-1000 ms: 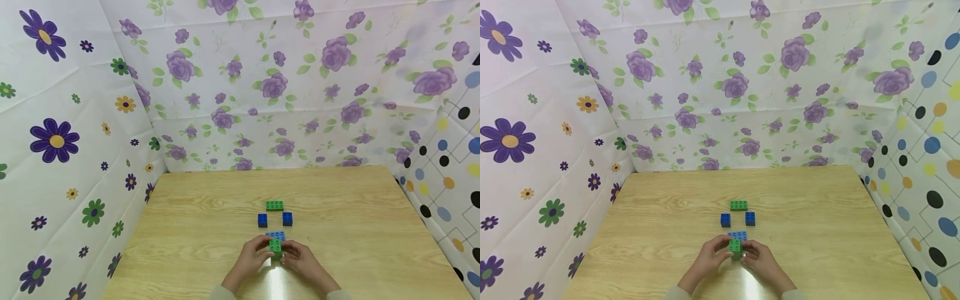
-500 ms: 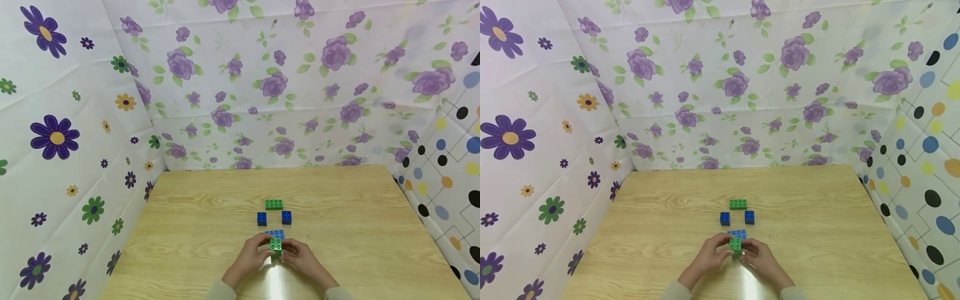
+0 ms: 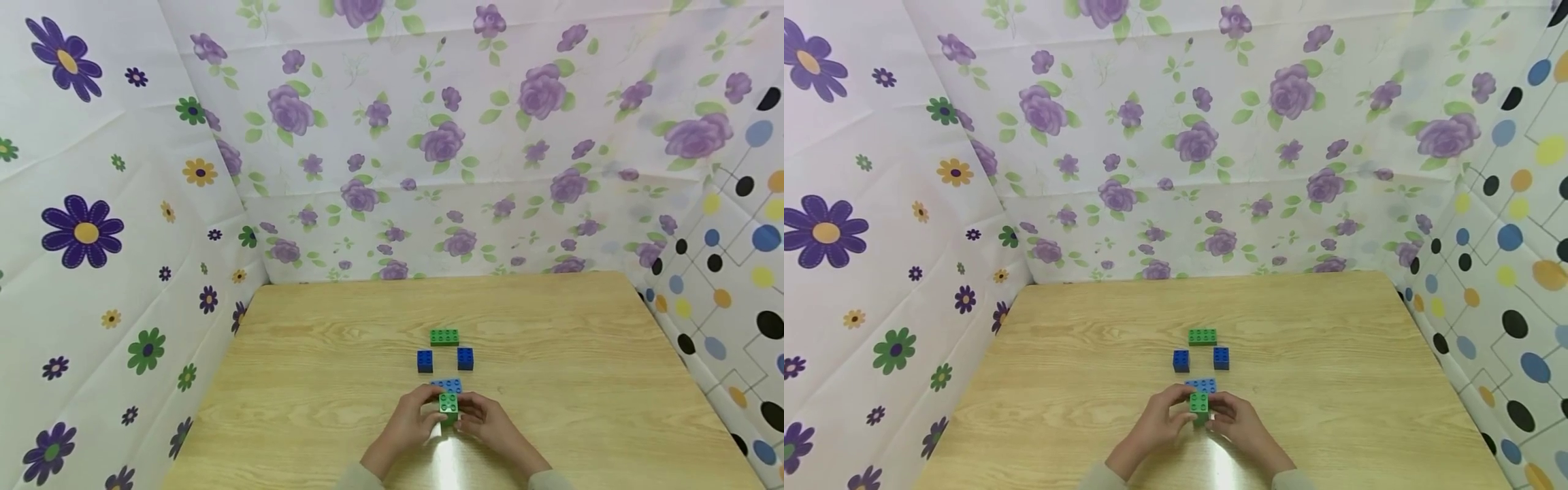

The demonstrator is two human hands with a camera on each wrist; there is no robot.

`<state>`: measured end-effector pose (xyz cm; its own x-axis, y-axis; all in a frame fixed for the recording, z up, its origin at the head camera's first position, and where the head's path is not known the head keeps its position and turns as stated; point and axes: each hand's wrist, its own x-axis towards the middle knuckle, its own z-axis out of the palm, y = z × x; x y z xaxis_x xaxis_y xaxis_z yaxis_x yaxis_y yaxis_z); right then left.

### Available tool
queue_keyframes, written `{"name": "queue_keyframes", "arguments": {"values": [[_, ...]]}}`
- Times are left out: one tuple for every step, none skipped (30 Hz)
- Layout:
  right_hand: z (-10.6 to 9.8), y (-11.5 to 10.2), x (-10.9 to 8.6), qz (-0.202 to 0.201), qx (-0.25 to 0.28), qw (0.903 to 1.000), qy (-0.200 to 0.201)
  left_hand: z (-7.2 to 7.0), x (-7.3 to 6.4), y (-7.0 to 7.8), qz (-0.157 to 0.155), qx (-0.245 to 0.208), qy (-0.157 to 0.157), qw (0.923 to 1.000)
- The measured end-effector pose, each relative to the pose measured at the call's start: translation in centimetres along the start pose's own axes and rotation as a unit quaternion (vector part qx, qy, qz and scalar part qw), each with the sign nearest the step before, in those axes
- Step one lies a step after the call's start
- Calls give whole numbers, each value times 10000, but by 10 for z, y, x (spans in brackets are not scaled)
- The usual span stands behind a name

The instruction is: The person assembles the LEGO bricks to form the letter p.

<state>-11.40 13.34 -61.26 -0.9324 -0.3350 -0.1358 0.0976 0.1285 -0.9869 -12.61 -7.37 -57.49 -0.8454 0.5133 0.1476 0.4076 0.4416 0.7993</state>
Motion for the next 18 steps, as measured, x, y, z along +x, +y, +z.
{"name": "queue_keyframes", "arguments": {"values": [[0,0,0,-9,-14,10000,-4,1,0,-1,40,1,28,10000],[0,-1,0,-21,-23,10000,-9,2,-1,-2,55,-25,54,10000],[0,-1,-1,-28,-26,10000,-18,2,-1,-2,18,-77,68,9999],[0,-2,-1,-29,-16,10000,-30,3,-1,-3,-13,-148,79,9999],[0,-2,-1,-30,-9,10000,-46,4,-2,-4,-68,-252,74,9996],[0,-2,-1,-36,-3,10000,-61,4,-2,-4,-142,-366,63,9992],[1,-2,-1,-34,12,10000,-75,5,-2,-4,-213,-497,53,9985],[1,-2,-1,-33,28,10000,-88,6,-2,-5,-333,-647,38,9973],[1,-2,-1,-35,40,9999,-104,6,-2,-5,-431,-779,20,9960],[0,-2,-1,-40,51,9999,-116,6,-2,-5,-494,-883,10,9949],[0,-2,-1,-48,54,9999,-125,7,-2,-5,-562,-969,6,9937],[0,-2,-1,-48,65,9999,-129,6,-2,-5,-605,-1030,6,9928],[0,-2,0,-47,66,9999,-135,6,-2,-5,-639,-1089,4,9920],[0,-3,0,-56,53,9999,-141,6,-2,-5,-676,-1121,-1,9914],[-1,-3,0,-70,34,9999,-149,6,-1,-5,-684,-1144,-4,9911],[-1,-3,0,-84,5,9999,-147,6,-1,-5,-697,-1163,-5,9908],[-2,-3,-1,-112,-57,9998,-143,6,-1,-5,-708,-1186,-9,9904],[-3,-3,-1,-157,-119,9997,-138,6,-1,-5,-717,-1206,-16,9901]]}}
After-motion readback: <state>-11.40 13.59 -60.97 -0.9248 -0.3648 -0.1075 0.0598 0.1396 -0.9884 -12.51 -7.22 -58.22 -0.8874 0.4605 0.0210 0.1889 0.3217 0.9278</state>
